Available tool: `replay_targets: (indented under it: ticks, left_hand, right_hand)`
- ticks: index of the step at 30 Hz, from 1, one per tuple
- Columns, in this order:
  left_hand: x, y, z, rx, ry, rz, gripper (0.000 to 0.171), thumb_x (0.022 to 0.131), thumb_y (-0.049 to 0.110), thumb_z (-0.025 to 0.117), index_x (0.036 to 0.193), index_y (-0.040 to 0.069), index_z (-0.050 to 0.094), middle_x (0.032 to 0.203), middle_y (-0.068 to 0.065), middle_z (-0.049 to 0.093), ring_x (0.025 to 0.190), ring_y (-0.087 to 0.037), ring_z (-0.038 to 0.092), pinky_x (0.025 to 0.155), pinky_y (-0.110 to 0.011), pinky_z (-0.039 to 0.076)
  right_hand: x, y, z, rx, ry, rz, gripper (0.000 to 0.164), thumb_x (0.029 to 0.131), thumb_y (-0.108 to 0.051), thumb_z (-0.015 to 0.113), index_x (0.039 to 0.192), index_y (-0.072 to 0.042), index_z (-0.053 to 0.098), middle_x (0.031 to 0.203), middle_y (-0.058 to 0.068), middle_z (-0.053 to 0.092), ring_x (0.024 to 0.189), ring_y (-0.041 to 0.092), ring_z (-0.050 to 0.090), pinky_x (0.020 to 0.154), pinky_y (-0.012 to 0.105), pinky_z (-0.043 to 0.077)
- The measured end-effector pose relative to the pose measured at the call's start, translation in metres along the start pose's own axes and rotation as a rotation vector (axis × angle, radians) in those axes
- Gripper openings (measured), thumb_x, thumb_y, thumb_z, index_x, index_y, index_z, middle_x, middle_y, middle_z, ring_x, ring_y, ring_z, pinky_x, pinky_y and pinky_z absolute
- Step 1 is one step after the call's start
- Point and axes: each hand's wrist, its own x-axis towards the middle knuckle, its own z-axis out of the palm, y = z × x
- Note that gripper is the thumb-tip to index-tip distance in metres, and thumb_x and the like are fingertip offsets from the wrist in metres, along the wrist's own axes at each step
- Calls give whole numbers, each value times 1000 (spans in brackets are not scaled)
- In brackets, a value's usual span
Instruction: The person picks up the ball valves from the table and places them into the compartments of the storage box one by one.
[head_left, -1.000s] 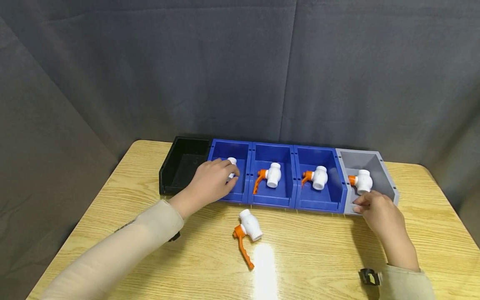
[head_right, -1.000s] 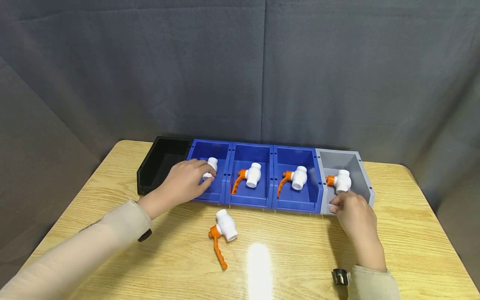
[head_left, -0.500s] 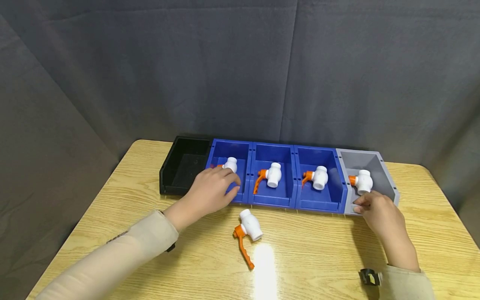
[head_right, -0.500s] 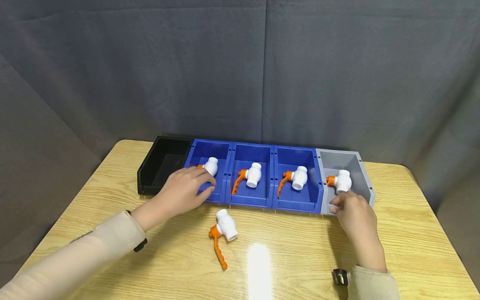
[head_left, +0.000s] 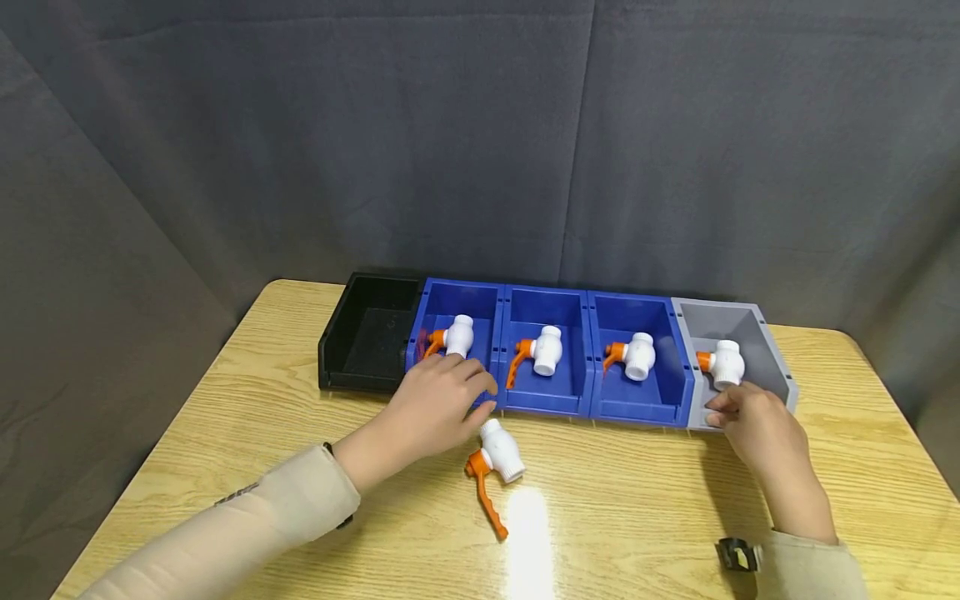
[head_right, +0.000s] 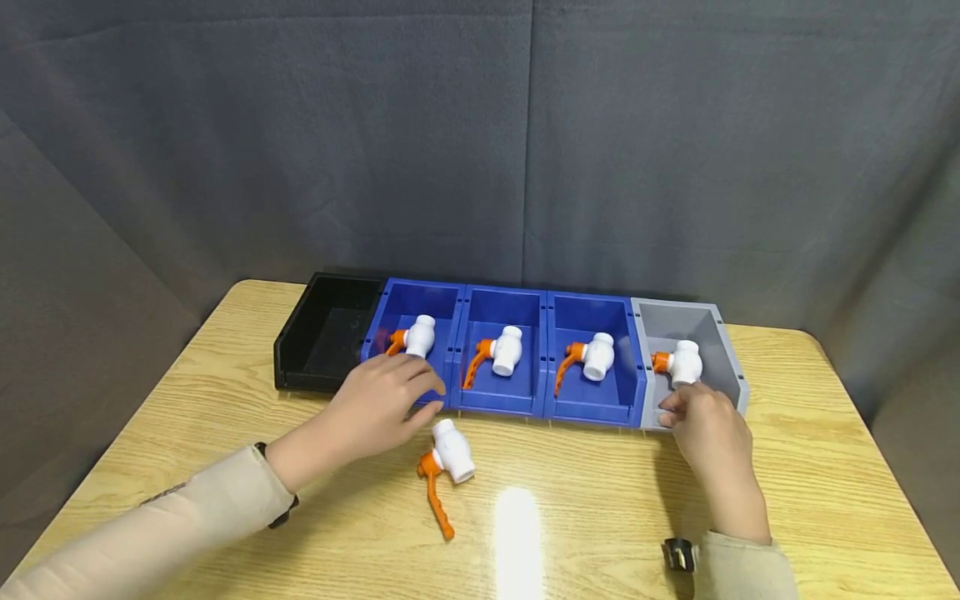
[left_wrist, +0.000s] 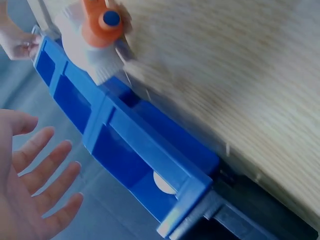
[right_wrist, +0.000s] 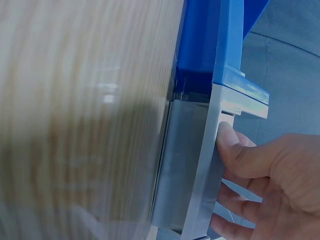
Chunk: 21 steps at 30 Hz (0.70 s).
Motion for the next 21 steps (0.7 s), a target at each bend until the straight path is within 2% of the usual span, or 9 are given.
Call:
replay_targets:
  ticks: [7,21]
  left_hand:
    - [-4,14,5,18,-8,47,17,91,33,69,100,18,73,100,3,68,91,-18,63,79,-36,53]
    - [-7,31,20,1,-96,28,29,93,41,64,109,18,72,107,2,68,97,-19,64,81,-36,52]
  right_hand:
    - [-1,1,1,-1,19,-15,5,81,-3,77,83,-4,72,85,13,66,84,42,63,62,53,46]
    - [-2,-2,1,3,23,-9,5,81,-3,77,83,-3,72,87,15,66,87,43,63,63,53,46]
